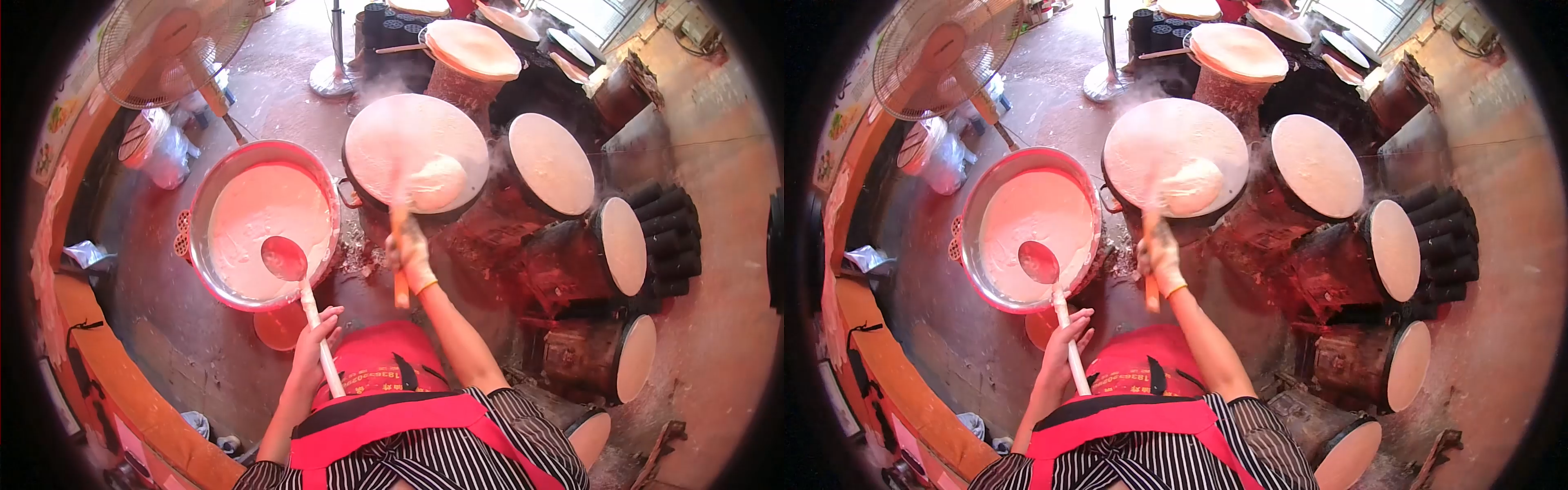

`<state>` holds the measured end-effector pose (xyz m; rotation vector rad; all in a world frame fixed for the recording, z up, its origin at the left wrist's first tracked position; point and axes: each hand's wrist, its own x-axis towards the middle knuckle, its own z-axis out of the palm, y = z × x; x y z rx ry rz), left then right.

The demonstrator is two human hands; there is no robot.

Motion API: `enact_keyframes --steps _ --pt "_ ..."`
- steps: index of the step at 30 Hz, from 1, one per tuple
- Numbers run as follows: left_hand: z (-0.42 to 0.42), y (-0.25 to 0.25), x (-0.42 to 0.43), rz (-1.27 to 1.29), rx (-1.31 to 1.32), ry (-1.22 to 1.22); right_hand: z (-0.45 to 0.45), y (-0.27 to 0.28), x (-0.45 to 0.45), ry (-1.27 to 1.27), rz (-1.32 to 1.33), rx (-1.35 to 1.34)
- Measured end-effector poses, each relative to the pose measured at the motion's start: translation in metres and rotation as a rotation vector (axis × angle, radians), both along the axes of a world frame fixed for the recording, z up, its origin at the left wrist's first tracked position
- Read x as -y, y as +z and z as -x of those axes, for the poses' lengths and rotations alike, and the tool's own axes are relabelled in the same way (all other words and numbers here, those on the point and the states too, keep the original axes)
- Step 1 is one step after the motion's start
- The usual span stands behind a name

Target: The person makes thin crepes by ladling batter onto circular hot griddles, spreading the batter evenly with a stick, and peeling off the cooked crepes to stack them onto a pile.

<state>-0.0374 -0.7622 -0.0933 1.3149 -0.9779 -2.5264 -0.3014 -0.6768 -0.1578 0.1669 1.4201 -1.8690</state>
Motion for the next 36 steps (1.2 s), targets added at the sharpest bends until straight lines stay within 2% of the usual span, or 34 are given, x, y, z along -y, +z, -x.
enact_keyframes --steps 2,3,4,6,8,10,12,14,16,18,19,20,22,24,25,26,28,30,31,32,34,36 --pt "0.022 0.016 -0.013 0.027 0.005 -0.015 -0.003 -0.012 -0.032 0.307 -0.011 -0.048" --pt "0.03 0.019 -0.019 0.032 0.013 -0.011 0.007 -0.034 -0.059 0.297 -0.02 -0.055" --pt "0.039 0.02 -0.023 0.036 0.019 -0.002 0.022 -0.029 -0.09 0.297 0.04 -0.03" --pt "0.052 0.011 -0.03 0.028 0.025 -0.002 0.059 -0.033 -0.134 0.177 -0.034 0.017" --pt "0.065 0.01 -0.039 0.03 0.037 -0.026 0.084 -0.028 -0.144 0.089 -0.022 0.017" --pt "0.085 0.013 -0.054 -0.05 -0.056 0.002 0.092 -0.024 -0.128 -0.007 0.14 0.076" --pt "0.1 0.009 -0.066 -0.078 -0.09 0.033 0.083 -0.006 -0.125 0.155 0.028 0.117" --pt "0.107 0.006 -0.072 -0.08 -0.161 -0.045 0.087 -0.007 -0.152 0.452 0.006 -0.003" --pt "0.121 0.015 -0.084 -0.06 -0.107 0.004 0.115 -0.019 -0.189 0.348 -0.111 0.033" --pt "0.128 0.02 -0.092 -0.001 -0.023 0.004 0.157 -0.014 -0.211 0.315 -0.103 -0.07" --pt "0.13 0.021 -0.096 0.001 -0.014 0.009 0.179 -0.032 -0.215 0.288 -0.09 -0.097" --pt "0.134 0.021 -0.1 0.023 -0.019 0.001 0.194 -0.026 -0.203 0.271 -0.14 -0.136" --pt "0.145 0.026 -0.104 0.055 -0.025 -0.015 0.202 -0.024 -0.166 0.138 -0.012 -0.137" --pt "0.155 0.036 -0.105 0.096 -0.031 0.005 0.183 0.0 -0.134 0.177 -0.12 -0.158" --pt "0.155 0.031 -0.102 0.056 -0.095 0.019 0.179 0.008 -0.123 0.331 -0.305 -0.217" --pt "0.156 0.029 -0.098 0.06 -0.098 0.009 0.176 -0.007 -0.128 0.442 -0.123 -0.37" --pt "0.154 0.028 -0.091 -0.017 -0.112 0.026 0.165 -0.012 -0.14 0.274 -0.075 -0.333" --pt "0.154 0.024 -0.085 -0.003 -0.144 0.02 0.152 0.004 -0.163 -0.115 -0.054 -0.286" --pt "0.156 0.017 -0.082 0.047 -0.116 0.026 0.145 -0.005 -0.16 -0.334 -0.017 -0.176" --pt "0.157 0.012 -0.08 0.098 -0.085 0.029 0.14 -0.013 -0.156 -0.31 -0.12 -0.118" --pt "0.16 0.017 -0.074 0.073 -0.079 -0.007 0.123 -0.007 -0.155 -0.064 -0.08 -0.142" --pt "0.159 0.017 -0.07 -0.012 -0.113 -0.091 0.14 0.012 -0.156 0.032 -0.16 -0.194"
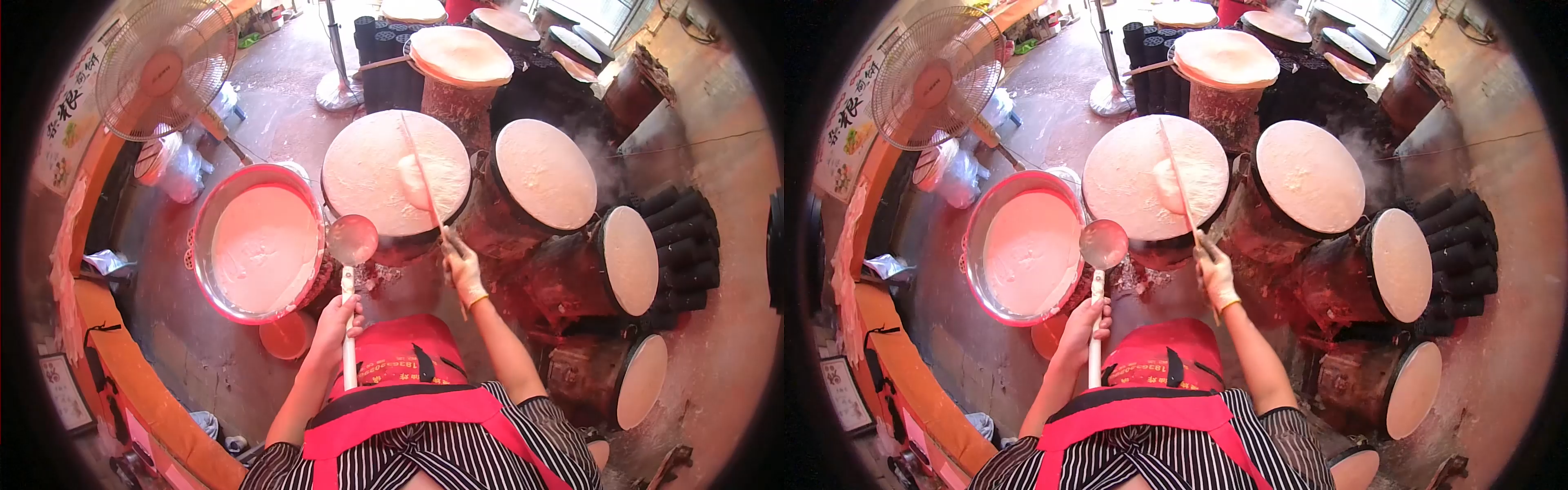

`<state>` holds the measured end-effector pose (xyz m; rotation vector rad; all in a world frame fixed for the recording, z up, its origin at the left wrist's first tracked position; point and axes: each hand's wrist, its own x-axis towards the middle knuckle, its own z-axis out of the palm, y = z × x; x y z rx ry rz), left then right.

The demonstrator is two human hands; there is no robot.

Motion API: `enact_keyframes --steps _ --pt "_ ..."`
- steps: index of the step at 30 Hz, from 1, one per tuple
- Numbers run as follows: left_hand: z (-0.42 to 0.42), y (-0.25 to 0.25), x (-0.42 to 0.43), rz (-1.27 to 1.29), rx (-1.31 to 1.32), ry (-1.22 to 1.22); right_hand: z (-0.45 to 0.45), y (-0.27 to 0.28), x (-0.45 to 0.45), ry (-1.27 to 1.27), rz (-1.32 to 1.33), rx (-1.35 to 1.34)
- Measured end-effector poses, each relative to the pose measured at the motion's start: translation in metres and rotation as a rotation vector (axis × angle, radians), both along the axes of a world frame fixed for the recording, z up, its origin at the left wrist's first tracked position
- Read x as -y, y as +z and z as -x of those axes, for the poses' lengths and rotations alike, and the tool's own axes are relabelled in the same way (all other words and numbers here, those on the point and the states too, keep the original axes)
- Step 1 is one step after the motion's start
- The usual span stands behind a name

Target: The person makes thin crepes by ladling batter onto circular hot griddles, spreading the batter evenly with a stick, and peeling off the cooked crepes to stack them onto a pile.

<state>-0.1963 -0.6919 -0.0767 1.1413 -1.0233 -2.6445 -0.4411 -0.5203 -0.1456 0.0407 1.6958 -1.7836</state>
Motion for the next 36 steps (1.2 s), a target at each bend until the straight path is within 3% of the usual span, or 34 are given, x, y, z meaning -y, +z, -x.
enact_keyframes --steps 3,8,12,15,16,18,19,21,23,24,26,28,30,31,34,36 --pt "0.004 0.003 0.001 -0.012 0.04 -0.033 0.04 -0.017 0.002 -0.225 0.021 -0.081" --pt "0.022 -0.004 0.014 -0.01 0.078 -0.09 0.029 -0.023 -0.027 0.117 0.006 -0.081" --pt "0.076 -0.032 0.052 0.158 0.102 -0.158 0.005 -0.011 -0.072 0.159 -0.072 -0.053" --pt "0.128 -0.051 0.064 0.268 0.098 -0.205 -0.009 -0.032 -0.057 -0.228 0.068 -0.103" --pt "0.142 -0.052 0.062 0.281 0.094 -0.216 -0.009 -0.046 -0.045 -0.227 0.06 -0.188" --pt "0.163 -0.049 0.041 0.276 0.226 -0.173 -0.03 -0.044 -0.041 -0.061 0.03 -0.077" --pt "0.171 -0.058 0.034 0.291 0.23 -0.181 -0.04 -0.029 -0.028 -0.039 0.051 0.154" --pt "0.18 -0.081 0.041 -0.196 0.09 -0.118 -0.051 -0.026 -0.023 0.057 0.131 0.262" --pt "0.177 -0.044 0.064 -0.802 -0.016 -0.038 -0.057 -0.001 -0.023 0.129 0.13 0.282" --pt "0.153 -0.003 0.073 -1.186 -0.072 0.134 -0.055 0.02 -0.028 0.17 0.121 0.243" --pt "0.105 0.028 0.09 -0.513 -0.082 -0.221 -0.046 0.06 -0.03 0.08 -0.01 -0.008" --pt "0.061 0.05 0.085 -0.242 -0.104 -0.278 -0.027 0.046 -0.032 -0.237 0.118 0.021" --pt "0.047 0.052 0.097 -0.289 -0.061 -0.304 -0.035 -0.003 -0.024 -0.187 0.017 -0.059" --pt "0.044 0.051 0.107 -0.405 -0.003 -0.273 -0.055 -0.059 -0.026 -0.09 -0.132 -0.451" --pt "0.025 0.032 0.13 -0.635 0.07 -0.176 -0.12 -0.051 -0.012 0.315 -0.275 -0.627" --pt "0.003 0.021 0.137 -0.488 0.105 -0.231 -0.109 -0.032 0.009 0.26 -0.226 -0.64"
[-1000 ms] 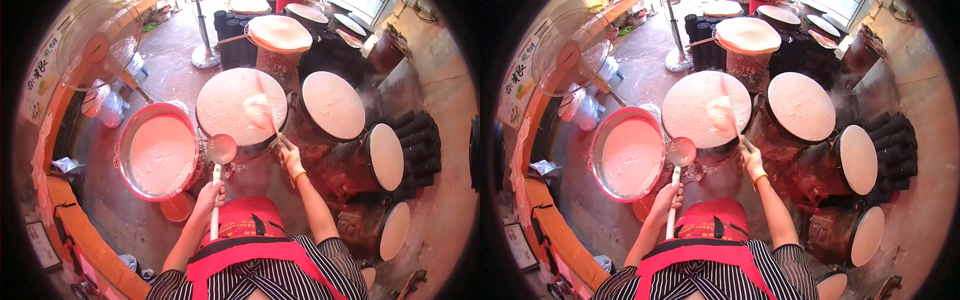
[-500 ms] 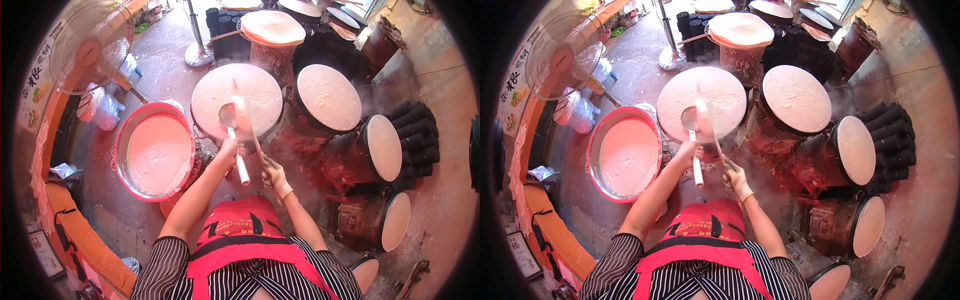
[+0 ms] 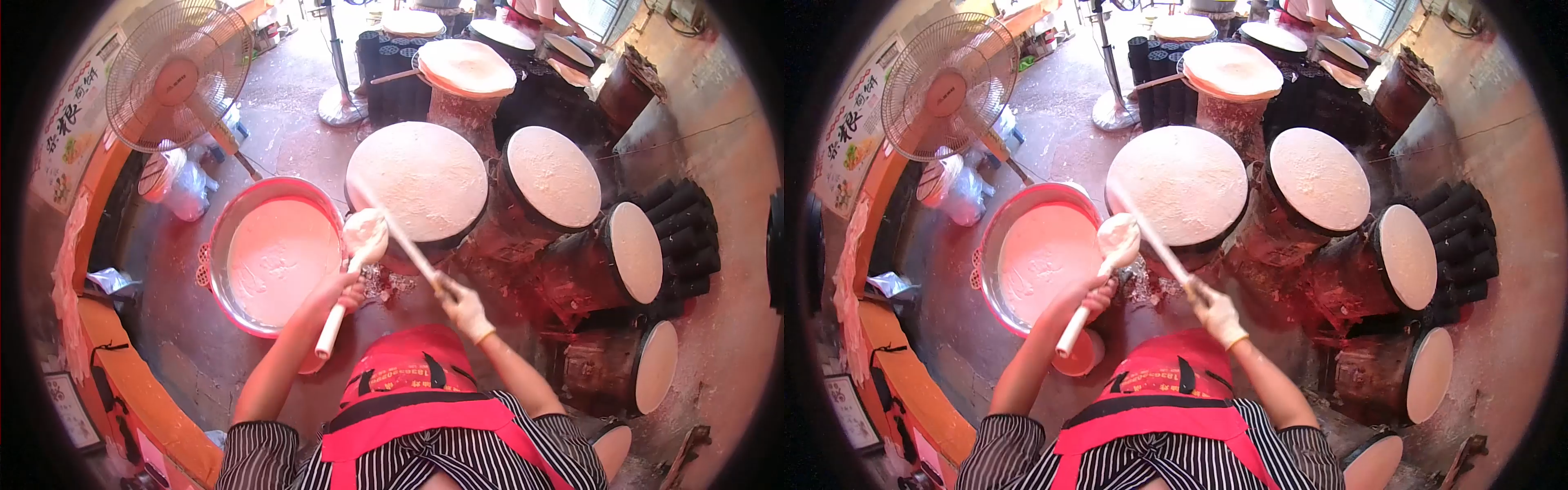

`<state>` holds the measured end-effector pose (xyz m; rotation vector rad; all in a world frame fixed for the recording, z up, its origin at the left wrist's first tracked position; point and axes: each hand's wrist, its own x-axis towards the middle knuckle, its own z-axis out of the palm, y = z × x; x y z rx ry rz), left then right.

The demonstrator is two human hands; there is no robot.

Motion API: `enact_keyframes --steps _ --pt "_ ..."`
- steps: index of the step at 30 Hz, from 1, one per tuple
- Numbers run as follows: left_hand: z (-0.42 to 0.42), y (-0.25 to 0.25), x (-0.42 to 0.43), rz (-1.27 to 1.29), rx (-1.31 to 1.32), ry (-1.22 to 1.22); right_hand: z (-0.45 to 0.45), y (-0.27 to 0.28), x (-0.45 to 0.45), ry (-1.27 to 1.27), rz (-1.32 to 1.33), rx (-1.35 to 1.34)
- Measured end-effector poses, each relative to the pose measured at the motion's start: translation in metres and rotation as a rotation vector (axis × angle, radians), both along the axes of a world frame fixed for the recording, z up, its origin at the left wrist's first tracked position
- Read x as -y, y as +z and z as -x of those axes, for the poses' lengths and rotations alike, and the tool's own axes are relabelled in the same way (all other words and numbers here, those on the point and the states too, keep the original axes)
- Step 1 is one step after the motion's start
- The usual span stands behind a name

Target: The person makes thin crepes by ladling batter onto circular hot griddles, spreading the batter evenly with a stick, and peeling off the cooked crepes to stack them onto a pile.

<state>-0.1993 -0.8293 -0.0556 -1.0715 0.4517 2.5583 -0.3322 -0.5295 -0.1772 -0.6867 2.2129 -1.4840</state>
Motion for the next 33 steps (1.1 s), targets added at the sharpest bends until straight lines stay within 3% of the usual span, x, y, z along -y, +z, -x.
enact_keyframes --steps 1,2,4,6,9,10,12,13,14,16,18,20,26,27,30,32,33 --pt "-0.011 0.0 0.002 0.071 -0.012 -0.023 0.024 -0.005 0.015 -0.072 0.147 0.094" --pt "-0.022 0.008 0.0 0.12 0.001 0.006 0.044 0.034 0.034 -0.186 0.079 0.072" --pt "-0.037 0.009 0.006 0.122 0.01 0.009 0.103 0.001 0.063 -0.334 0.112 -0.176" --pt "-0.046 0.014 0.008 0.169 0.047 0.003 0.091 0.052 0.081 -0.193 -0.393 -0.172" --pt "-0.051 0.028 0.008 0.267 0.078 -0.012 0.053 0.084 0.078 -0.018 -0.424 -0.111" --pt "-0.053 0.031 0.007 0.317 0.081 -0.02 0.047 0.081 0.069 0.0 -0.397 -0.1" --pt "-0.052 0.035 0.005 0.298 0.091 -0.044 0.043 0.029 0.046 -0.292 -0.086 -0.095" --pt "-0.05 0.036 0.002 0.285 0.091 -0.053 0.042 -0.006 0.031 -0.458 0.079 -0.217" --pt "-0.046 0.038 -0.002 0.284 0.096 -0.073 0.026 -0.027 0.016 -0.577 0.01 -0.267" --pt "-0.033 0.04 -0.015 0.204 0.048 -0.129 -0.035 -0.002 -0.01 -0.41 -0.328 0.055" --pt "-0.013 0.043 -0.039 0.188 0.021 -0.219 -0.084 -0.021 -0.04 -0.172 -0.359 -0.118" --pt "0.012 0.048 -0.068 0.171 -0.021 -0.342 -0.11 -0.005 -0.071 -0.192 -0.394 -0.329" --pt "0.098 0.053 -0.195 -0.084 -0.062 -0.626 -0.083 -0.002 -0.215 -1.149 -0.283 -0.126" --pt "0.113 0.058 -0.226 -0.009 -0.043 -0.676 -0.081 0.009 -0.249 -1.173 -0.373 0.0" --pt "0.156 0.047 -0.326 -0.014 -0.089 -0.842 -0.083 0.018 -0.355 -1.198 -0.573 -0.062" --pt "0.181 0.044 -0.396 -0.058 -0.057 -0.918 -0.081 0.016 -0.421 -1.342 -0.652 -0.198" --pt "0.19 0.051 -0.443 -0.03 -0.084 -0.977 -0.077 0.009 -0.473 -1.357 -0.662 -0.088"
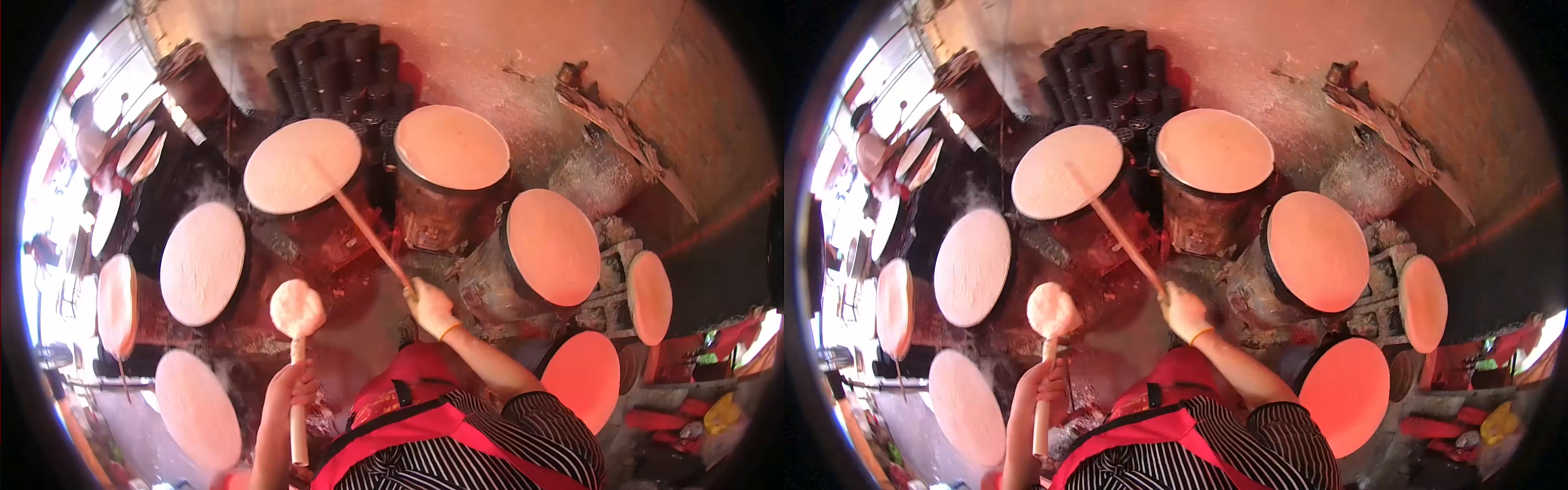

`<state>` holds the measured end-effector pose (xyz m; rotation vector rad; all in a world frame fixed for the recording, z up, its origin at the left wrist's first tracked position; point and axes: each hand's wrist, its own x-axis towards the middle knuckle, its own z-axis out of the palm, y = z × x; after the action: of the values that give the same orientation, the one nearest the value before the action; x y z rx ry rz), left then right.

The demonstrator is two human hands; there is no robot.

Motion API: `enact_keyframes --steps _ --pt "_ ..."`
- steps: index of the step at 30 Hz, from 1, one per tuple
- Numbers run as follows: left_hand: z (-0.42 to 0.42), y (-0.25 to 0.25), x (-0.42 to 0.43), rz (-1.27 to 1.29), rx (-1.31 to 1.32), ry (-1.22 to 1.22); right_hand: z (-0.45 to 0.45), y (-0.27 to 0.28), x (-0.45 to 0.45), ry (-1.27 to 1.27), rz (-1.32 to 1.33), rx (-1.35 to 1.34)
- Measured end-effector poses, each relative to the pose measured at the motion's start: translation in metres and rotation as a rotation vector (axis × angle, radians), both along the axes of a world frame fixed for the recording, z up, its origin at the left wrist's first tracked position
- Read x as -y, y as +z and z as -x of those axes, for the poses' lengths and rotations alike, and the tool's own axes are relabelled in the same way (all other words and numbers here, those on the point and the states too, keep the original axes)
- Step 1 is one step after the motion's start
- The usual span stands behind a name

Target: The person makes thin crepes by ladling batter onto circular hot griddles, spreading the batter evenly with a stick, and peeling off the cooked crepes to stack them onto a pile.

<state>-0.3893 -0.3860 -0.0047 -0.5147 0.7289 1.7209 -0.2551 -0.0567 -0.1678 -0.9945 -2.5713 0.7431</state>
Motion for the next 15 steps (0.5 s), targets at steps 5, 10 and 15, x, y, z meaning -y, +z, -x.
enact_keyframes --steps 5,10,15 --pt "0.033 0.088 -0.125 -0.338 0.485 0.05 -0.011 0.02 -0.144 -0.246 0.094 -0.034" --pt "0.103 0.049 -0.26 -0.077 -0.263 -0.325 0.024 0.006 -0.25 -0.277 0.191 -0.072" --pt "0.164 0.011 -0.341 0.025 -0.153 -0.425 0.076 0.006 -0.311 -0.262 0.152 -0.025"
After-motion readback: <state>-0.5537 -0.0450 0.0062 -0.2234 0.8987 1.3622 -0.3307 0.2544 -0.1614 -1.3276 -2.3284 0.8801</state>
